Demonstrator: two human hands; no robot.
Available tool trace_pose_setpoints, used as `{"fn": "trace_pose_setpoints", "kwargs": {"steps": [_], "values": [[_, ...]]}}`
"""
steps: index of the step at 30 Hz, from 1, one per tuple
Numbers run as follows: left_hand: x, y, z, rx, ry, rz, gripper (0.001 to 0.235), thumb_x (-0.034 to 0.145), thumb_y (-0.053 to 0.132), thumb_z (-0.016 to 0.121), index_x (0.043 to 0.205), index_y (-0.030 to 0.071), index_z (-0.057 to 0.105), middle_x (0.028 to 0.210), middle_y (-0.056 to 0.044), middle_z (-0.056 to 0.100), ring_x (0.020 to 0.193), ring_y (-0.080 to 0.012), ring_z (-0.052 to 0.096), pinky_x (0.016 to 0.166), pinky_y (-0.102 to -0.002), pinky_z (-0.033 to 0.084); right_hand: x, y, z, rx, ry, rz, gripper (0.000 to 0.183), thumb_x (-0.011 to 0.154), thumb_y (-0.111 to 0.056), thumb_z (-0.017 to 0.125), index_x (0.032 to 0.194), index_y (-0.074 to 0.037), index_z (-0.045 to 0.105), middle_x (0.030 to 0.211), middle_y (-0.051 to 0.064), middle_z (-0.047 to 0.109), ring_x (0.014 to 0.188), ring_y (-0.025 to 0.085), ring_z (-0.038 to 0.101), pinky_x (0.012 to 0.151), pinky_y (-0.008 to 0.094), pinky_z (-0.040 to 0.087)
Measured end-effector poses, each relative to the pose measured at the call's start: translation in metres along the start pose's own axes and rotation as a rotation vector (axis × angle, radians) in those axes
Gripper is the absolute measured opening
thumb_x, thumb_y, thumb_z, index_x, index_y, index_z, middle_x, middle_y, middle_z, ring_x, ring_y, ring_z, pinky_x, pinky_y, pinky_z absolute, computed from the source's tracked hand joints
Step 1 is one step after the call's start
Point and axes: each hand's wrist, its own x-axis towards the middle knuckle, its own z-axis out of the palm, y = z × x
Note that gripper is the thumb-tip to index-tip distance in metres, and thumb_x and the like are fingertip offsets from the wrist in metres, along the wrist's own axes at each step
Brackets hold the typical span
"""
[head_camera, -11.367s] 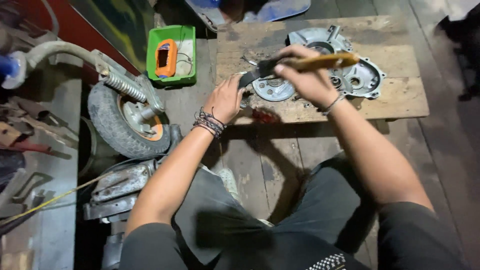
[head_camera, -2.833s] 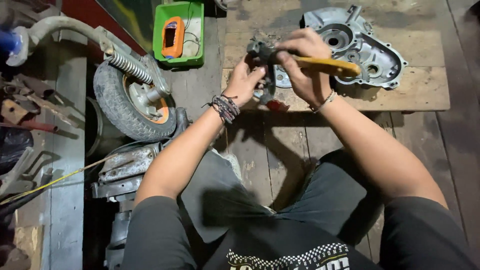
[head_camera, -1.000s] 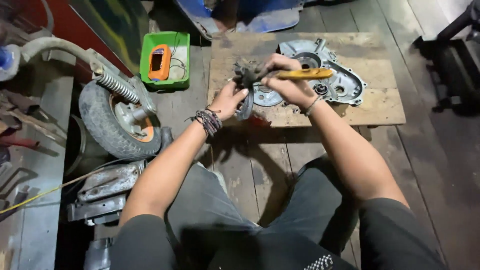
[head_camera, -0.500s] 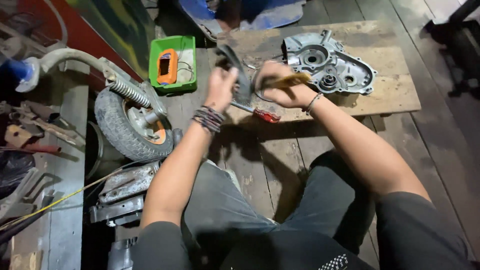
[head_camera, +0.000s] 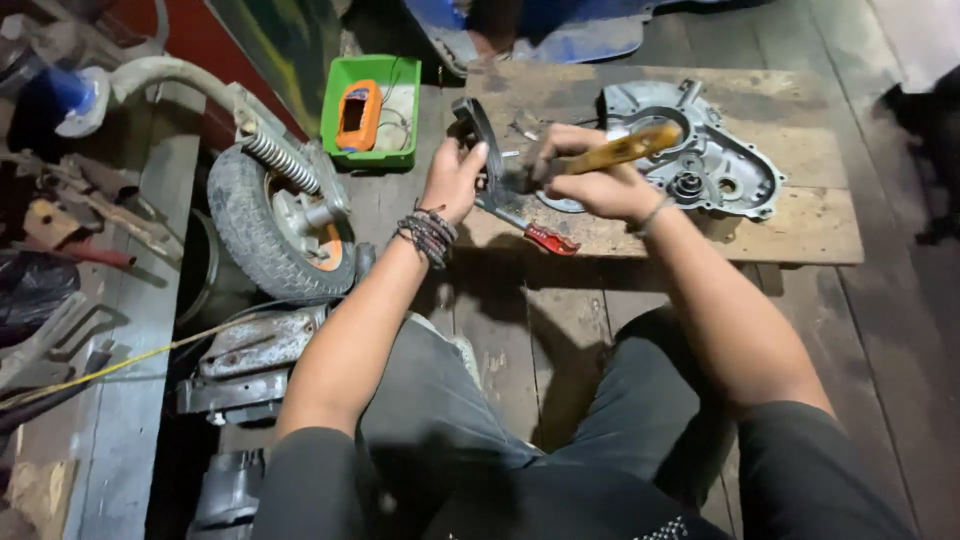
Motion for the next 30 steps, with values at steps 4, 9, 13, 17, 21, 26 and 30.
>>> {"fn": "trace_pose_setpoints", "kwargs": {"steps": [4, 9, 13, 17, 21, 26, 30], "values": [[0.008, -0.014, 0.015, -0.078, -0.012, -0.023, 0.048, 0.106, 0.029, 0.061, 0.146, 0.006, 0.044, 0.125, -0.009, 0.066, 0.099, -0.0139, 0.066, 0.072, -0.031, 0.063, -0.007, 0.02, -0.019, -0.018, 0.068, 0.041, 0.013, 0.079, -0.007, 0.074, 0.092, -0.011, 0.073, 0.091, 0.01, 0.061, 0.093, 0.027, 0.061, 0.091, 0.041, 0.046], [-0.018, 0.061, 0.056, -0.162, -0.099, 0.113, 0.037, 0.103, 0.02, 0.066, 0.136, 0.005, 0.055, 0.12, -0.007, 0.067, 0.099, -0.0101, 0.063, 0.075, -0.028, 0.064, -0.007, 0.011, -0.02, -0.175, 0.191, -0.164, 0.01, 0.086, -0.003, 0.071, 0.094, -0.008, 0.07, 0.109, 0.015, 0.065, 0.106, 0.036, 0.064, 0.094, 0.045, 0.048], [-0.011, 0.056, 0.034, -0.012, 0.031, 0.304, 0.034, 0.106, 0.015, 0.063, 0.135, -0.001, 0.054, 0.126, -0.024, 0.064, 0.119, -0.022, 0.058, 0.099, -0.049, 0.057, -0.019, -0.006, -0.023, -0.025, 0.024, 0.067, 0.007, 0.077, -0.004, 0.071, 0.084, -0.006, 0.068, 0.088, 0.016, 0.066, 0.088, 0.034, 0.066, 0.088, 0.047, 0.05], [-0.015, 0.045, 0.033, -0.021, -0.026, 0.144, 0.044, 0.108, 0.023, 0.06, 0.143, 0.002, 0.046, 0.134, -0.015, 0.06, 0.117, -0.0229, 0.061, 0.093, -0.041, 0.06, -0.022, -0.008, -0.032, -0.034, 0.087, 0.078, 0.011, 0.078, -0.002, 0.07, 0.089, -0.006, 0.069, 0.094, 0.015, 0.067, 0.094, 0.032, 0.067, 0.089, 0.046, 0.05], [-0.045, 0.077, 0.065, 0.183, -0.112, 0.094, 0.058, 0.095, 0.014, 0.06, 0.146, -0.005, 0.042, 0.11, -0.012, 0.07, 0.083, -0.0146, 0.065, 0.075, -0.027, 0.056, -0.016, -0.031, -0.017, -0.259, 0.284, -0.179, 0.016, 0.079, -0.006, 0.064, 0.093, 0.0, 0.06, 0.114, 0.018, 0.061, 0.107, 0.031, 0.057, 0.095, 0.044, 0.049], [-0.014, 0.041, 0.036, -0.058, 0.024, 0.13, 0.036, 0.106, 0.019, 0.06, 0.137, 0.002, 0.052, 0.126, -0.015, 0.064, 0.108, -0.0205, 0.065, 0.08, -0.038, 0.064, -0.022, -0.008, -0.016, -0.19, 0.022, -0.039, 0.009, 0.076, -0.005, 0.066, 0.081, -0.005, 0.059, 0.081, 0.016, 0.054, 0.08, 0.04, 0.058, 0.078, 0.048, 0.047], [-0.023, 0.043, 0.024, -0.021, 0.115, 0.027, 0.038, 0.106, 0.023, 0.058, 0.135, 0.0, 0.052, 0.127, -0.018, 0.063, 0.108, -0.0212, 0.064, 0.08, -0.037, 0.064, -0.024, 0.011, -0.017, -0.094, 0.089, 0.034, 0.013, 0.076, -0.001, 0.07, 0.089, -0.004, 0.07, 0.091, 0.022, 0.066, 0.092, 0.043, 0.067, 0.086, 0.052, 0.05]]}}
